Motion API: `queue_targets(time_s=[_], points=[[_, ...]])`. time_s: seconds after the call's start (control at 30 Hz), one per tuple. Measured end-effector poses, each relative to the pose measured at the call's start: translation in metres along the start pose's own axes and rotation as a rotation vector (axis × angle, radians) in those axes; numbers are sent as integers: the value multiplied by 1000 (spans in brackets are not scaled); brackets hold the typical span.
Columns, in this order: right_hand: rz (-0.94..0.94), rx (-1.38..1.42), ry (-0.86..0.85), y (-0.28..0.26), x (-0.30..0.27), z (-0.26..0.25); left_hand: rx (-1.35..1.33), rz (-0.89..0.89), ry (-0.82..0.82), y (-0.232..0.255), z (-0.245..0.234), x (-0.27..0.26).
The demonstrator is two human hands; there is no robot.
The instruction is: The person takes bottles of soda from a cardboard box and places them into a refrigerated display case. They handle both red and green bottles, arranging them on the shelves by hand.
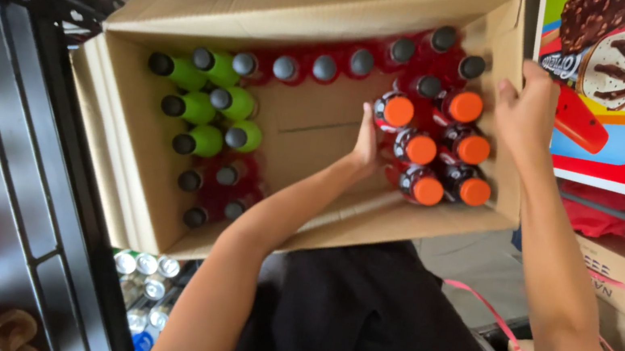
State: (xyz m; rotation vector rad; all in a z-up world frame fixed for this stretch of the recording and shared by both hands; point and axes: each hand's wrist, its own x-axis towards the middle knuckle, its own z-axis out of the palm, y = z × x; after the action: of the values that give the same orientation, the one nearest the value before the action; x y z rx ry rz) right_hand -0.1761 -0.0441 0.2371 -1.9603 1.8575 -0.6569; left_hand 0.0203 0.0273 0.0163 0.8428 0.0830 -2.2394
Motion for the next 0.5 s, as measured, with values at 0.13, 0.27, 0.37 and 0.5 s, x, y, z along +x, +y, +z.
queue_targets(time_s=[0.13, 0.27, 0.37, 0.5], points=[[-13, 73, 40, -26, -17, -14, 5, 25, 48, 2, 9, -27], [120, 84, -5, -54, -7, -24, 41, 47, 221, 17, 23, -41], [-4, 13, 9, -58, 9, -20, -7, 104, 166, 29, 23, -40], [-109, 50, 14, -42, 37, 6, -26, 107, 181, 36, -8, 12]])
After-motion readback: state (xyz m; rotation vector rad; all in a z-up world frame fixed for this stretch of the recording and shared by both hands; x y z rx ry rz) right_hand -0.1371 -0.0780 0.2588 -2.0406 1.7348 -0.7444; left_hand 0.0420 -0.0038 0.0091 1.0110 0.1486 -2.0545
